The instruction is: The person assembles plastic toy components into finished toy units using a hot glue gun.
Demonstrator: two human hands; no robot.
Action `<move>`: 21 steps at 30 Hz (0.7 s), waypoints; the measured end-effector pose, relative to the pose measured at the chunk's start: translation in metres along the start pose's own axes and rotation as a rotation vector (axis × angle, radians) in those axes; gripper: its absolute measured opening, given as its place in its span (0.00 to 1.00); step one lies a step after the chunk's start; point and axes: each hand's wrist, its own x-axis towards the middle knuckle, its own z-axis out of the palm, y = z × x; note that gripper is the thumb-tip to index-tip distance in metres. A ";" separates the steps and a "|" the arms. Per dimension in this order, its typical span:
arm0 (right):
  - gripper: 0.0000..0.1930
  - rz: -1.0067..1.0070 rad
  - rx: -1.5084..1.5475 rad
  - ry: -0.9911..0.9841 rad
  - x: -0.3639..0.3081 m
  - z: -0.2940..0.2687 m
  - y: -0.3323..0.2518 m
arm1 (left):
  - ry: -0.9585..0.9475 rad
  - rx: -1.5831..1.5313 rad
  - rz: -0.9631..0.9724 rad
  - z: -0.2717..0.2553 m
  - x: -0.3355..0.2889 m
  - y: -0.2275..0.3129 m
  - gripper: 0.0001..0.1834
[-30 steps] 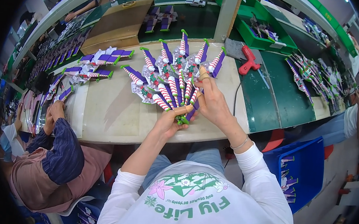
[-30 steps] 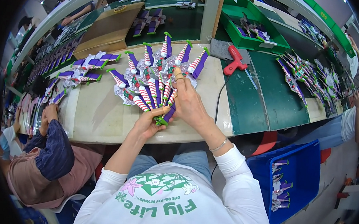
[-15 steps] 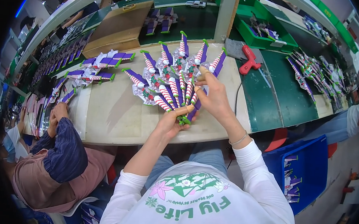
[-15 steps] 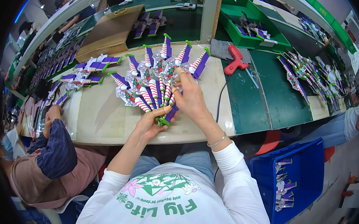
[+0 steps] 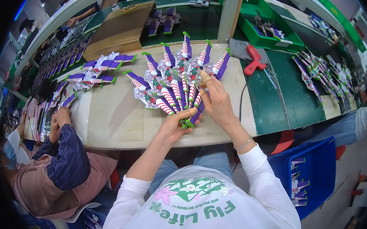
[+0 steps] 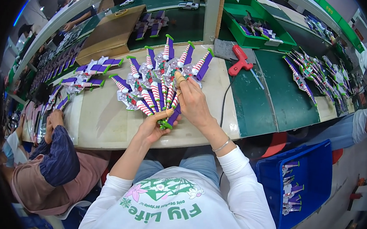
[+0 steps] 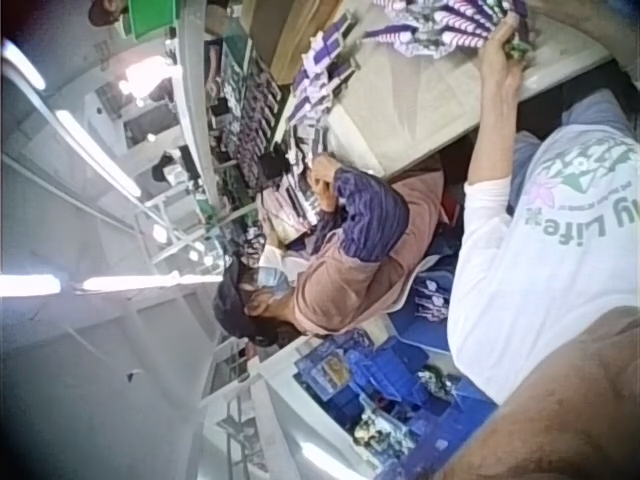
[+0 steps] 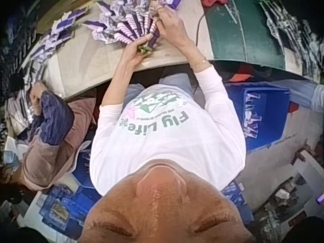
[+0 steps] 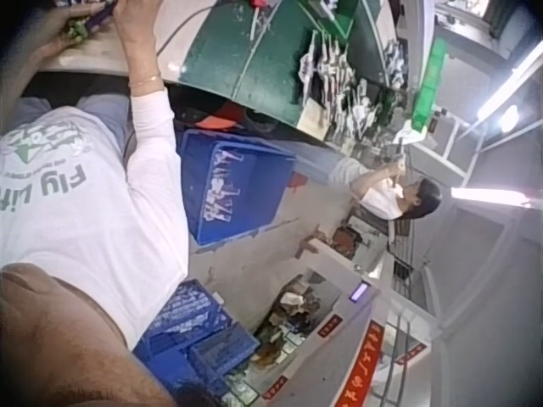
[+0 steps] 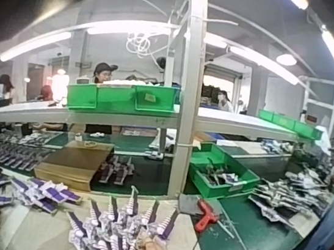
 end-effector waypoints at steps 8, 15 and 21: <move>0.13 -0.003 -0.230 -0.108 -0.010 0.002 -0.016 | 0.045 -0.040 0.011 -0.002 0.003 -0.004 0.12; 0.22 0.136 -0.167 -0.017 -0.019 0.005 -0.024 | 0.047 -0.025 0.013 -0.007 0.007 -0.007 0.11; 0.27 -0.006 -0.353 -0.169 0.011 0.002 -0.019 | 0.034 -0.054 0.036 -0.002 0.004 -0.005 0.12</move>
